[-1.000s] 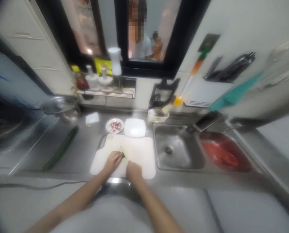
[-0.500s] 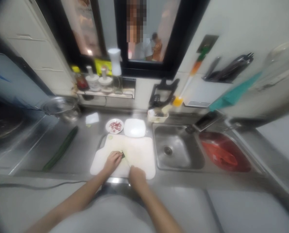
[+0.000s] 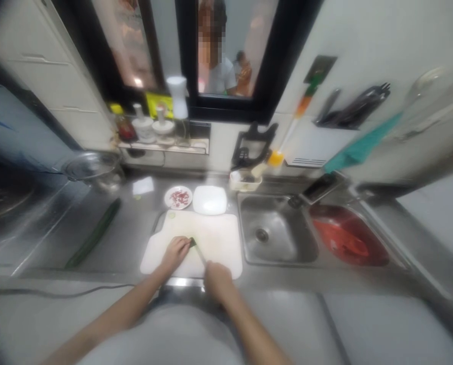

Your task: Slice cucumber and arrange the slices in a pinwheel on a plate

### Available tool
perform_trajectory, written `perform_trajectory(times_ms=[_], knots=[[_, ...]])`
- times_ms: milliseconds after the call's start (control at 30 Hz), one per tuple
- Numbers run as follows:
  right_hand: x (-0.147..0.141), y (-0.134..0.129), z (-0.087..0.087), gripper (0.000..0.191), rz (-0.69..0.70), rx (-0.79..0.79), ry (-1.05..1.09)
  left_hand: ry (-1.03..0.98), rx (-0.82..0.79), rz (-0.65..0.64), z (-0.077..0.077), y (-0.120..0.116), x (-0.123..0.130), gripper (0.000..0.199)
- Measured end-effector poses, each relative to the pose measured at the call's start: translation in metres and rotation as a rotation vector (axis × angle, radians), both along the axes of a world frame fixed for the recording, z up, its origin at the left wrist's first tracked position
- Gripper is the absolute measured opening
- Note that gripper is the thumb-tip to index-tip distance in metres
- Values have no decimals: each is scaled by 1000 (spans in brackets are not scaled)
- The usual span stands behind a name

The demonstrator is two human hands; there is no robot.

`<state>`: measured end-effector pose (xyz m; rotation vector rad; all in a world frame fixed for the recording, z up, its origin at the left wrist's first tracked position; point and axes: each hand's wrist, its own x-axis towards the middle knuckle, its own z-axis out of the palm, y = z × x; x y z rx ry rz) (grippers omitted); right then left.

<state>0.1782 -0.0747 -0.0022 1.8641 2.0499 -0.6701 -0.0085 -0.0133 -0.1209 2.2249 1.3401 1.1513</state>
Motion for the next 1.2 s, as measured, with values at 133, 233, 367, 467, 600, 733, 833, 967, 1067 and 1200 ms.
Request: perform_trajectory(times_ms=[133,233,367,467,600,733,833,967,1067,1200], knots=[[8,2,5,30,-32,23,31,10,3,-8,1,0,0,20],[11,5,2,32,-50,56,12,11,-7,4,1,-1,0,21],[12,10,1,34,-97,90,-53,4,-29,23,2,-1,-1,20],[11,12,4,35,-147,108,-73,-10,-48,31,3,-2,-1,20],[13,13,5,41,-183,182,-53,-75,-77,116,5,-4,-1,21],[13,13,2,50,-187,200,-35,-167,-114,241,8,-7,1,22],[12,14,1,51,-184,215,-32,-195,-127,323,15,-7,2,24],[11,14,0,48,-155,247,-41,-124,-56,342,33,-3,5,25],[10,13,-2,49,-116,275,-56,-24,-46,263,50,2,10,25],[9,12,-4,52,-57,302,-63,82,-68,163,66,7,21,28]])
